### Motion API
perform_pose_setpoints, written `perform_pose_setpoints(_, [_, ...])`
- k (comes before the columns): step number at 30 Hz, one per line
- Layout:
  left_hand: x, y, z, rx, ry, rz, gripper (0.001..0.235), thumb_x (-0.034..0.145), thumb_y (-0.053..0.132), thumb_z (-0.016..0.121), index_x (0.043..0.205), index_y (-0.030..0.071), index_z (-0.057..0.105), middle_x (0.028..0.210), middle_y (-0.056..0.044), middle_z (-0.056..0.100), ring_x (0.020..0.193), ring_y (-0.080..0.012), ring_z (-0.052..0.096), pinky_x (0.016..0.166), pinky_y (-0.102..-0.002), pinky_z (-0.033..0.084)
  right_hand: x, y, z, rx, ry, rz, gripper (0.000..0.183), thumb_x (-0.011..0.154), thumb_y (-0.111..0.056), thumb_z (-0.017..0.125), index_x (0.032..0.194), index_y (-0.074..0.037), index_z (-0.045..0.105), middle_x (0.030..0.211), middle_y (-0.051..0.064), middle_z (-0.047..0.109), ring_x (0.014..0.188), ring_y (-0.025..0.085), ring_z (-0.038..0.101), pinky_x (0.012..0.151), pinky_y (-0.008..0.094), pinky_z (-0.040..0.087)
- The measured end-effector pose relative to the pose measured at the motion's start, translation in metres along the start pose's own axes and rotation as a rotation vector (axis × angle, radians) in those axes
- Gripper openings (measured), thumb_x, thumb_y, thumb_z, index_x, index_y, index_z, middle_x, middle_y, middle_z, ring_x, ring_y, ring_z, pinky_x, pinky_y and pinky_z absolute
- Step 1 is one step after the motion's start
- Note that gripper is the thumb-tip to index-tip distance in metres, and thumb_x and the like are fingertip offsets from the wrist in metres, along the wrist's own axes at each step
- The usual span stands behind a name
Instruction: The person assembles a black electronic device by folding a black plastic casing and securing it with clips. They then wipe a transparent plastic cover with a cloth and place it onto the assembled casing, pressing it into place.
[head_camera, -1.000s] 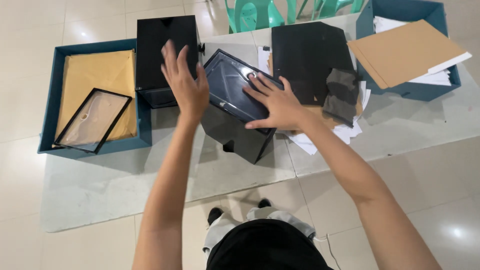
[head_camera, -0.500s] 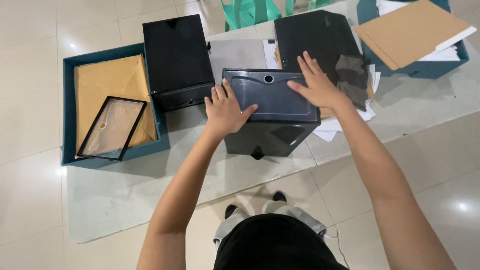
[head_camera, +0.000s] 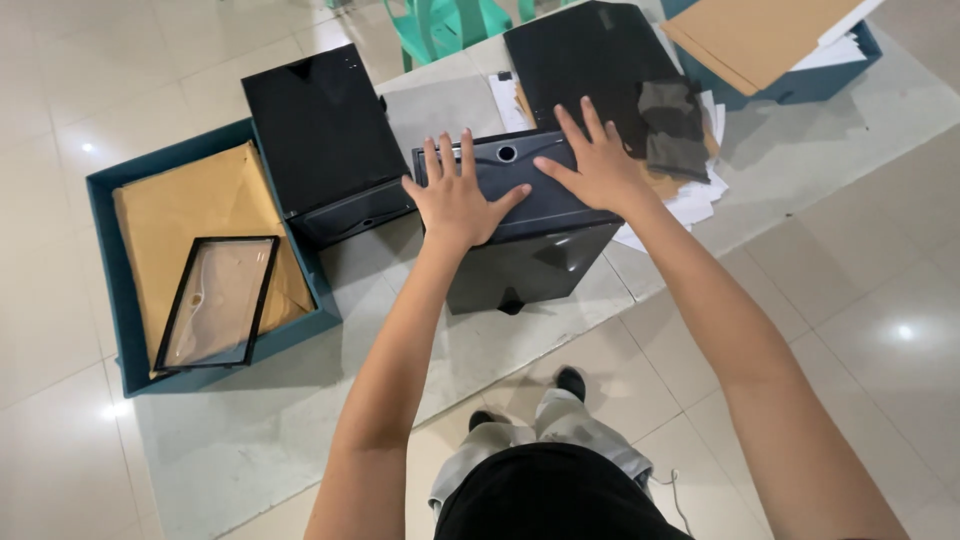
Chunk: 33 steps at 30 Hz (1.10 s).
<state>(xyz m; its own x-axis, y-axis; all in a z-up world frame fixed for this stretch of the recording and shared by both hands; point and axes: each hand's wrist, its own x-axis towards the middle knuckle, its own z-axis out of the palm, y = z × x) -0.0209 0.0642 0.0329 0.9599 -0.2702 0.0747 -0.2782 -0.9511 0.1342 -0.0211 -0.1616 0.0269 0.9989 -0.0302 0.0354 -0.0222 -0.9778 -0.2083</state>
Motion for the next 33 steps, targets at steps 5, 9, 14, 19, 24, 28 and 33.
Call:
perform_pose_setpoints(5, [0.005,-0.003,-0.002,-0.111,0.005,-0.064,0.122,0.073,0.092,0.052,0.159,0.010,0.028,0.161,-0.020,0.033,0.155,-0.0350,0.019,0.095,-0.069,0.043,0.006,0.027,0.020,0.565,0.043,0.110,0.090,0.091,-0.062,0.063,0.161,-0.017,0.031,0.140,0.025,0.061,0.128,0.039,0.062,0.108,0.044,0.049])
perform_pose_setpoints(9, [0.015,-0.022,0.005,-0.306,0.205,-0.191,0.110,0.073,0.080,0.074,0.142,0.001,0.044,0.141,-0.031,0.048,0.137,-0.0482,0.041,0.084,-0.054,0.057,0.015,0.044,0.039,0.633,0.141,0.070,0.086,0.096,-0.059,0.067,0.157,-0.009,0.032,0.133,0.028,0.061,0.120,0.040,0.064,0.100,0.042,0.049])
perform_pose_setpoints(14, [0.036,-0.068,0.057,-0.649,0.138,-0.273,0.100,0.080,0.066,0.077,0.132,-0.011,0.040,0.108,-0.036,0.065,0.100,-0.0494,0.068,0.083,-0.050,0.057,0.002,0.030,0.021,0.717,0.014,0.309,0.067,0.094,-0.060,0.068,0.134,-0.006,0.062,0.118,0.018,0.074,0.108,0.027,0.074,0.093,0.034,0.057])
perform_pose_setpoints(19, [0.027,-0.066,0.065,-0.712,0.202,-0.278,0.068,0.095,0.057,0.065,0.108,-0.009,0.053,0.099,-0.036,0.069,0.095,-0.0510,0.070,0.085,-0.051,0.056,-0.007,0.020,0.011,0.749,-0.026,0.283,0.059,0.091,-0.058,0.065,0.124,-0.009,0.072,0.109,0.012,0.077,0.099,0.023,0.075,0.086,0.032,0.056])
perform_pose_setpoints(24, [0.020,-0.061,0.058,-0.802,0.188,-0.327,0.049,0.107,0.044,0.047,0.109,-0.004,0.055,0.100,-0.033,0.070,0.095,-0.0508,0.068,0.084,-0.054,0.054,-0.012,0.020,0.006,0.880,-0.027,0.261,0.057,0.091,-0.052,0.067,0.128,-0.009,0.069,0.116,0.010,0.075,0.104,0.020,0.072,0.089,0.031,0.055])
perform_pose_setpoints(28, [0.010,-0.063,0.052,-0.855,0.208,-0.297,0.050,0.106,0.044,0.046,0.111,-0.005,0.053,0.098,-0.033,0.071,0.094,-0.0515,0.069,0.083,-0.053,0.054,-0.022,0.021,0.002,0.880,0.018,0.228,0.055,0.093,-0.049,0.069,0.129,-0.007,0.069,0.118,0.010,0.074,0.107,0.019,0.070,0.090,0.031,0.053])
perform_pose_setpoints(33, [-0.009,-0.062,0.009,-0.937,0.348,-0.107,0.050,0.110,0.043,0.046,0.115,-0.006,0.053,0.091,-0.029,0.072,0.087,-0.0473,0.070,0.077,-0.050,0.054,-0.054,-0.011,-0.060,0.789,0.146,0.251,0.053,0.101,-0.045,0.070,0.134,-0.003,0.064,0.112,0.021,0.070,0.091,0.030,0.070,0.081,0.039,0.055])
